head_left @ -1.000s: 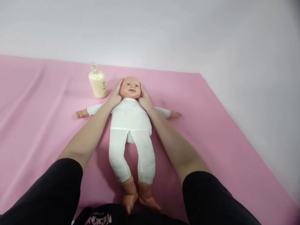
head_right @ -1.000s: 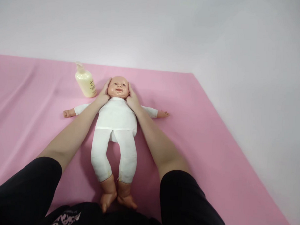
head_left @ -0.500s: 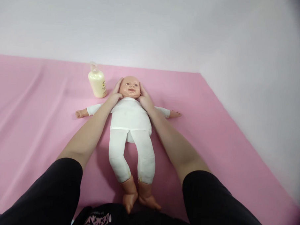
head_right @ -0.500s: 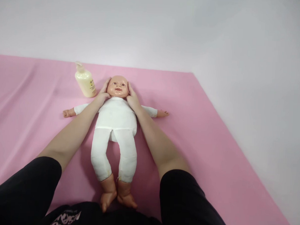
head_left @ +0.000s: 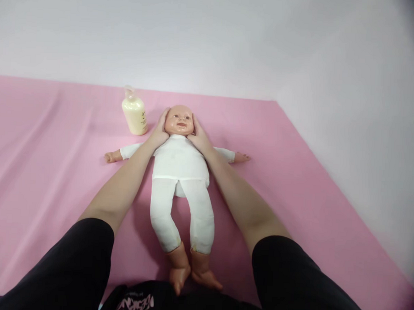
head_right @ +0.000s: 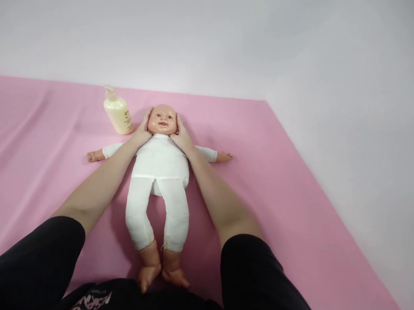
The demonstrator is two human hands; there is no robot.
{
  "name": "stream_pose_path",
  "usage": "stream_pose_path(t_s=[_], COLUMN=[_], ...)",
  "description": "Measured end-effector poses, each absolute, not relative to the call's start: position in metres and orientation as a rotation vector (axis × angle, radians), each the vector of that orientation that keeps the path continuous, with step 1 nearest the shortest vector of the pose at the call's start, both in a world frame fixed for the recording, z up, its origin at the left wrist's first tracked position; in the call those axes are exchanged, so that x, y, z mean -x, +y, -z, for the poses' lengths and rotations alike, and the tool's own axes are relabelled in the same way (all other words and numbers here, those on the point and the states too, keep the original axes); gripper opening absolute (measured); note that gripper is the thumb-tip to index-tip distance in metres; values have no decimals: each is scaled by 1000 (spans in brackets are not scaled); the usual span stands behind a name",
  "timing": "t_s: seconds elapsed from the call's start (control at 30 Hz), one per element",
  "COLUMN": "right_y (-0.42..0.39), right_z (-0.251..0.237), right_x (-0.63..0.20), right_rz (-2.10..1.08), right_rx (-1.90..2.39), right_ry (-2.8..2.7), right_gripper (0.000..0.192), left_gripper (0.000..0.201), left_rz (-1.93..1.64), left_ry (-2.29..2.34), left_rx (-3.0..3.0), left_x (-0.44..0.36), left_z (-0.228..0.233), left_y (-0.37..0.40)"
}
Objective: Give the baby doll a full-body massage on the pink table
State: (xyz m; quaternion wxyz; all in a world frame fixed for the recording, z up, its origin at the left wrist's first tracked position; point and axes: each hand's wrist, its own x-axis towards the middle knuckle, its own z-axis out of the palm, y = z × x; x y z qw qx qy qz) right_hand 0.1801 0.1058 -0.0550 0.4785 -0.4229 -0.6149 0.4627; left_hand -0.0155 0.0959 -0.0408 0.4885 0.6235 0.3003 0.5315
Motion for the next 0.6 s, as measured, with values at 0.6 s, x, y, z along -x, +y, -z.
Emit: stream_pose_path(t_s=[0.6], right_y=[108], right_z=[59], right_x=[-178], right_rz=[-1065], right_rx=[1063], right_ry=[-1482], right_gripper=[97], left_gripper=[111], left_rz=[-1246], left_ry=[711], left_rx=[-1540], left_x=[27], left_z=[54], left_y=[118])
